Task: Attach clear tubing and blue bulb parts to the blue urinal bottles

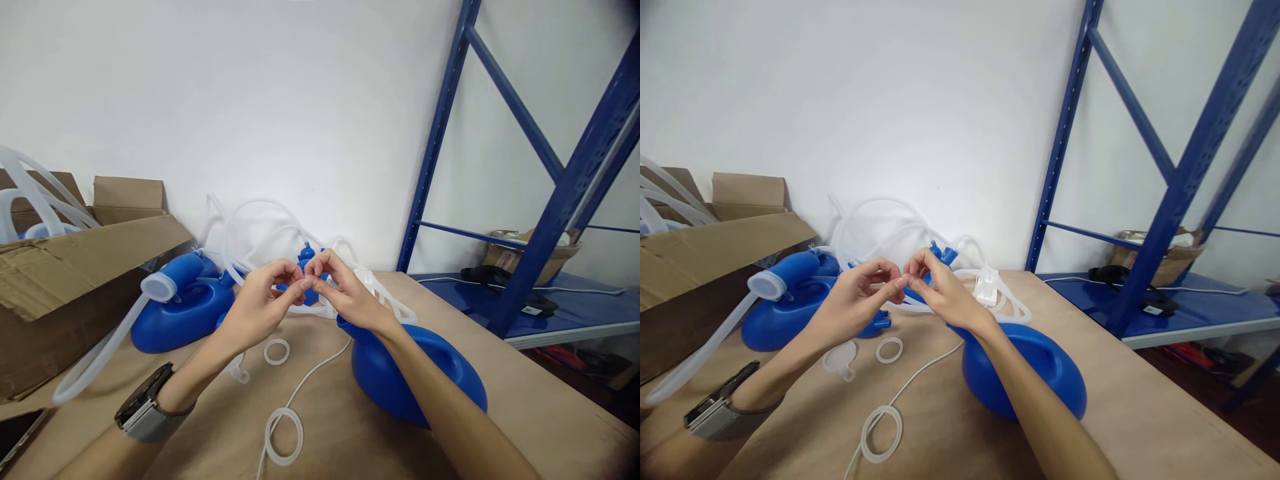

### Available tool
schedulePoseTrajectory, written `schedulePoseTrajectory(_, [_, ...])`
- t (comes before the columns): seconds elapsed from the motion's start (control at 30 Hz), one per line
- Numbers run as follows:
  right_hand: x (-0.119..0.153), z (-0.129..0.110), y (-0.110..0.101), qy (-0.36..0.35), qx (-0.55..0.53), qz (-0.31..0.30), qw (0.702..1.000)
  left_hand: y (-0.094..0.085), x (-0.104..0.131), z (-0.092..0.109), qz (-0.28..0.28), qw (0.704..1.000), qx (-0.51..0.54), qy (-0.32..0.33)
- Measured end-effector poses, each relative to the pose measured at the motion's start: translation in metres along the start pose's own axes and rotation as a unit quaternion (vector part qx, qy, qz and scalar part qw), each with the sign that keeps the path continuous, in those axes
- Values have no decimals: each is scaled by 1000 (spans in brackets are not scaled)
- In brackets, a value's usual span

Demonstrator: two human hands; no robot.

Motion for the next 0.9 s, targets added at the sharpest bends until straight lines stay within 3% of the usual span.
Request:
schedulePoseTrajectory(0.2, [-3,-3,4,-9,-18,19,1000,6,0,-4,5,999,37,-2])
schedulePoseTrajectory(0.4, [-7,5,9,-13,-118,31,992,8,-1,-6,36,992,120,-3])
schedulePoseTrajectory(0.7, [-13,11,15,3,-269,26,963,18,-4,-12,11,941,339,-8])
schedulePoseTrajectory(0.9, [-12,11,15,-9,-291,20,956,15,-6,-19,8,927,375,-28])
Point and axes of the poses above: each hand's wrist, its own x-axis away from the middle knuckle, its own y-axis out of the palm, z = x × y, the point moved 7 cm from there along -x, towards the middle knuckle, and after that the axes turned 13 degrees about -z, right-handed, at the moved point
